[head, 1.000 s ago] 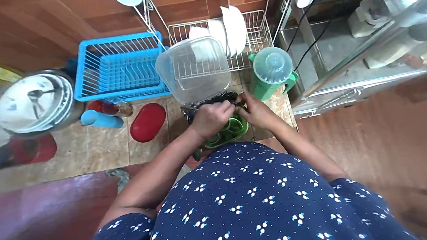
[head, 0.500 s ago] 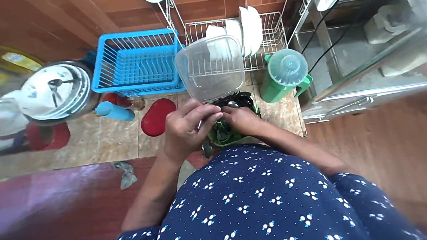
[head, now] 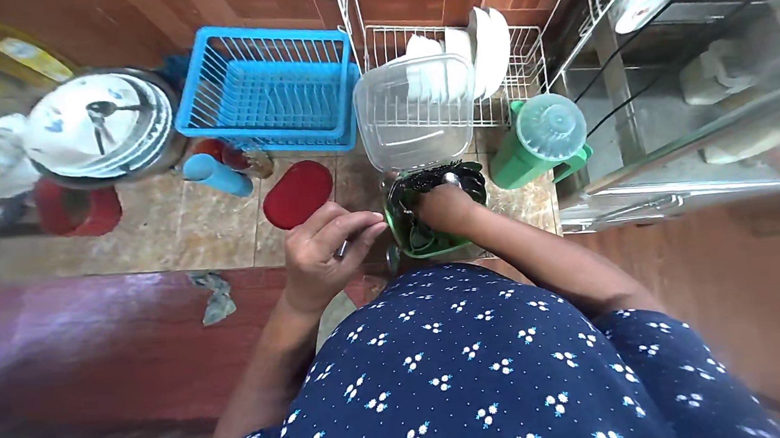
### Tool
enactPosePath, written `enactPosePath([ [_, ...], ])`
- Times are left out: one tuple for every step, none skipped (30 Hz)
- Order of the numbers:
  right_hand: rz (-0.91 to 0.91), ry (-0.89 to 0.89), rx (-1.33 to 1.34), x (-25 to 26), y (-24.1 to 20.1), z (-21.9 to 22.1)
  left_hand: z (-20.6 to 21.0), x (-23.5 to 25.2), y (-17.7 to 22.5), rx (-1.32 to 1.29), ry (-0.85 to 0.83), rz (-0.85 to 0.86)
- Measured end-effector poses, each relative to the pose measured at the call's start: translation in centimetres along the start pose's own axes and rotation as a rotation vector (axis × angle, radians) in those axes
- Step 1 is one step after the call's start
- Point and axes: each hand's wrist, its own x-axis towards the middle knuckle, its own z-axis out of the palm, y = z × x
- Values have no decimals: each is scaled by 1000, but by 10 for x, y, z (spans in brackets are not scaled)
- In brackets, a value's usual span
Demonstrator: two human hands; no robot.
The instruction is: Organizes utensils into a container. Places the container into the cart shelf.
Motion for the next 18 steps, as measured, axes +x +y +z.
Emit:
enactPosePath([
  [-3,8,-11,1,1,2,-1,-1,-1,-5,-2,-5],
  [-27,42,-33,2,4,6,-2,-2,-2,-10,-2,-7],
  [-67,97,-61,3,9,12,-3,-2,-3,-12,-1,-3],
  [-112,160,-77,2,14,18,-4,-3,-4,-14,-2,0],
  [-159,237,-91,0,19,26,-6,-3,-4,-13,-5,1],
  [-202,321,-104,-1,24,33,-8,-3,-5,-12,-8,-1],
  [-238,392,-114,-4,29,38,-9,-3,-5,-10,-10,-4],
  [-270,458,-124,-9,32,41,-10,-4,-6,-6,-14,-9],
  [-300,522,-126,-14,34,44,-10,-4,-6,-3,-21,-15],
  [-325,586,-125,-21,34,44,-10,-4,-7,0,-30,-19],
  [-342,648,-123,-30,35,42,-10,-3,-8,4,-41,-22],
  [-338,692,-119,-40,34,37,-8,-2,-9,12,-51,-28],
  [-318,736,-112,-51,34,31,-6,-2,-10,19,-64,-38],
  [-283,780,-108,-64,35,24,-3,-2,-12,31,-83,-51],
  [-231,822,-102,-76,37,16,1,0,-13,57,-116,-69],
  [-165,860,-103,-88,40,7,6,3,-15,90,-163,-91],
  [-96,890,-103,-100,43,0,13,6,-17,118,-216,-110],
  [-25,910,-96,-110,48,-6,21,10,-20,138,-281,-126],
])
